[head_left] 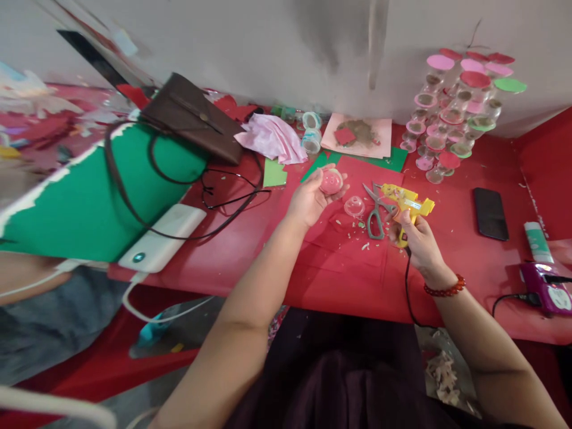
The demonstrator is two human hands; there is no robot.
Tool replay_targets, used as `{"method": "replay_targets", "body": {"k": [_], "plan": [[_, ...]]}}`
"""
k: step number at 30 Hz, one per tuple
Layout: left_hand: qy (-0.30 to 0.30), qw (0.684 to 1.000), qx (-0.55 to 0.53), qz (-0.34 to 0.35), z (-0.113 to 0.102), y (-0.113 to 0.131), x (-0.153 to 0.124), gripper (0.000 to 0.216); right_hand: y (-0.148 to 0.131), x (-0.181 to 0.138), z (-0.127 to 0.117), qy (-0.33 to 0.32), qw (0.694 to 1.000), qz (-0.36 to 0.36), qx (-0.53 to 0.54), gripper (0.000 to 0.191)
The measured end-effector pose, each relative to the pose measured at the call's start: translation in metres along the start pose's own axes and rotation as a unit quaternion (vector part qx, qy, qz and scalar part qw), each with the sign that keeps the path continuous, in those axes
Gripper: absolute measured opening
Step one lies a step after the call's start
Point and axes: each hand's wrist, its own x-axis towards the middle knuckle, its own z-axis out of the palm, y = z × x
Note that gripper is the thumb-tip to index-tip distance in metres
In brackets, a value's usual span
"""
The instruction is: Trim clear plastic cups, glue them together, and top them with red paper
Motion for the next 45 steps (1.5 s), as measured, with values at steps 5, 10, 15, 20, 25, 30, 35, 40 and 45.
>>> {"method": "replay_targets", "body": {"k": [5, 10, 15, 20, 25, 30, 35, 40, 45], "plan": [[0.108, 0.986, 0.098, -0.080, -0.015, -0.014, 0.013, 0.048, 0.003, 0.004, -0.003, 0.018, 1.000, -0.012, 0.000, 0.058], [0.166, 0.921, 0.353, -0.006, -0.015, -0.028, 0.015, 0.045, -0.002, 0.005, -0.005, 0.034, 0.999, -0.018, -0.007, 0.056], [0.232, 0.834, 0.452, 0.215, -0.017, -0.020, 0.006, 0.033, -0.003, 0.008, -0.009, 0.039, 0.999, -0.015, -0.010, 0.054], [0.100, 0.816, 0.497, 0.277, 0.003, -0.017, -0.008, 0.030, -0.002, 0.010, -0.013, 0.037, 0.999, -0.018, -0.012, 0.055], [-0.007, 0.836, 0.501, 0.225, 0.029, -0.033, -0.013, 0.034, -0.004, 0.007, -0.011, 0.047, 0.998, -0.039, -0.019, 0.056], [0.008, 0.957, 0.236, 0.168, 0.042, -0.020, -0.010, 0.040, -0.007, 0.005, -0.007, 0.039, 0.998, -0.056, 0.002, 0.060], [-0.029, 0.999, -0.004, 0.015, 0.053, -0.006, -0.003, 0.047, -0.004, 0.009, -0.009, 0.049, 0.994, -0.087, 0.034, 0.060], [-0.061, 0.998, -0.034, -0.010, 0.050, -0.015, -0.002, 0.057, 0.002, 0.016, -0.013, 0.049, 0.993, -0.074, 0.076, 0.061], [-0.055, 0.994, -0.089, -0.015, 0.048, -0.018, -0.004, 0.057, 0.001, 0.013, -0.012, 0.016, 0.997, -0.046, 0.058, 0.061]]}}
